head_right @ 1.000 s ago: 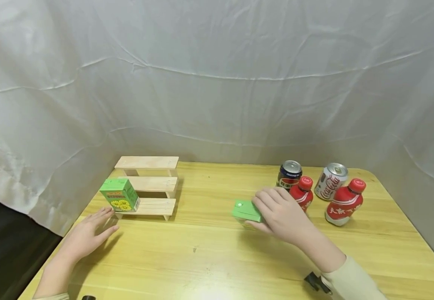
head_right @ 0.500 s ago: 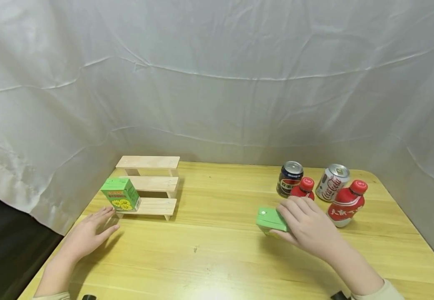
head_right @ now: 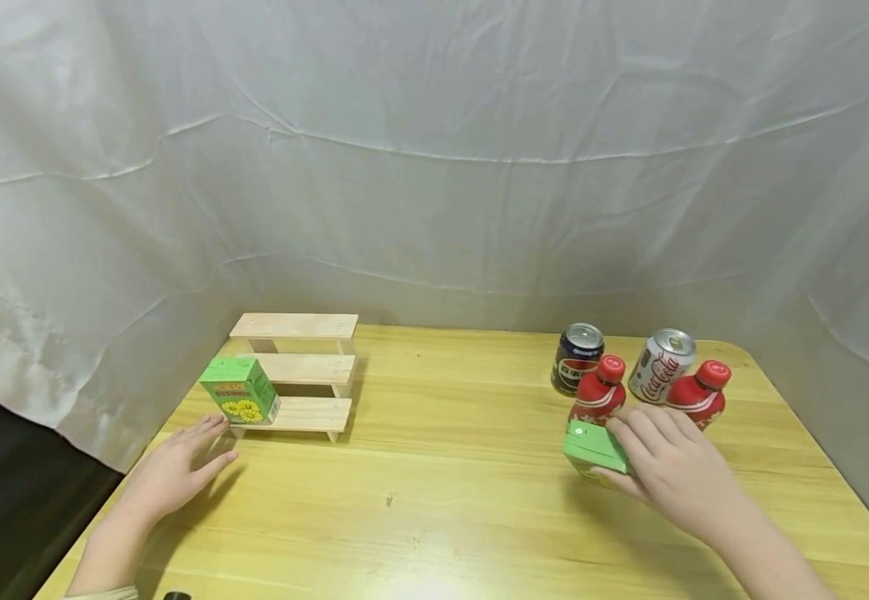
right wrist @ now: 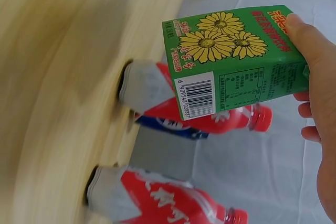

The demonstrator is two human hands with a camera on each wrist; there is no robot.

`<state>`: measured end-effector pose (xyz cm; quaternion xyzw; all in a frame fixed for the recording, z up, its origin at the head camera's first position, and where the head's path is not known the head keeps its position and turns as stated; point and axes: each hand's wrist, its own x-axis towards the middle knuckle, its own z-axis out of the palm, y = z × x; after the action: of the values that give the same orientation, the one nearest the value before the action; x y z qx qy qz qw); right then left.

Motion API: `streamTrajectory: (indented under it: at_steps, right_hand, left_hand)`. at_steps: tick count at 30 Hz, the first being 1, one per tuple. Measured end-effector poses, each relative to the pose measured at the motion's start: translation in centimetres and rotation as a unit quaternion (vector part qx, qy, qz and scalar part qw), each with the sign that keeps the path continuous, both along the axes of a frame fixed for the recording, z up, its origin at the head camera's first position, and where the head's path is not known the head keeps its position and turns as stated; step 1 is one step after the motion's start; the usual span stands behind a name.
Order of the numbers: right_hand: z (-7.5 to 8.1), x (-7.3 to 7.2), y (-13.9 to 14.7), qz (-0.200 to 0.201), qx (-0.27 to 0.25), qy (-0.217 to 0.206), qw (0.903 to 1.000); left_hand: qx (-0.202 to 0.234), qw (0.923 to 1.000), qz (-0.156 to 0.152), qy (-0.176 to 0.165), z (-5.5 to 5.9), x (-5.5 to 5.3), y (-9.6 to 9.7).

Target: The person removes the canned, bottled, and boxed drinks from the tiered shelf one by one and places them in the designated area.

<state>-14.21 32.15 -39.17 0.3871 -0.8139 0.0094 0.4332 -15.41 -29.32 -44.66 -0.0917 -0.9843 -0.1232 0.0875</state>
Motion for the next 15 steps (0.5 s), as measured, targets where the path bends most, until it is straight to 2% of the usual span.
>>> streamTrajectory:
  at_steps: [7, 15]
  right_hand:
    - [-0.1, 0.5, 1.6, -0.004, -0.004, -0.008, 1.0000]
    - [-0.6, 1.4, 4.2, -0.074, 0.032, -0.046, 0.9957]
  left_hand:
    - [0.000, 1.0000, 0.003, -0.002, -0.1, -0.2, 0.0]
    - [0.002, 1.0000, 0.005, 0.000, -0.2, -0.1, -0.1]
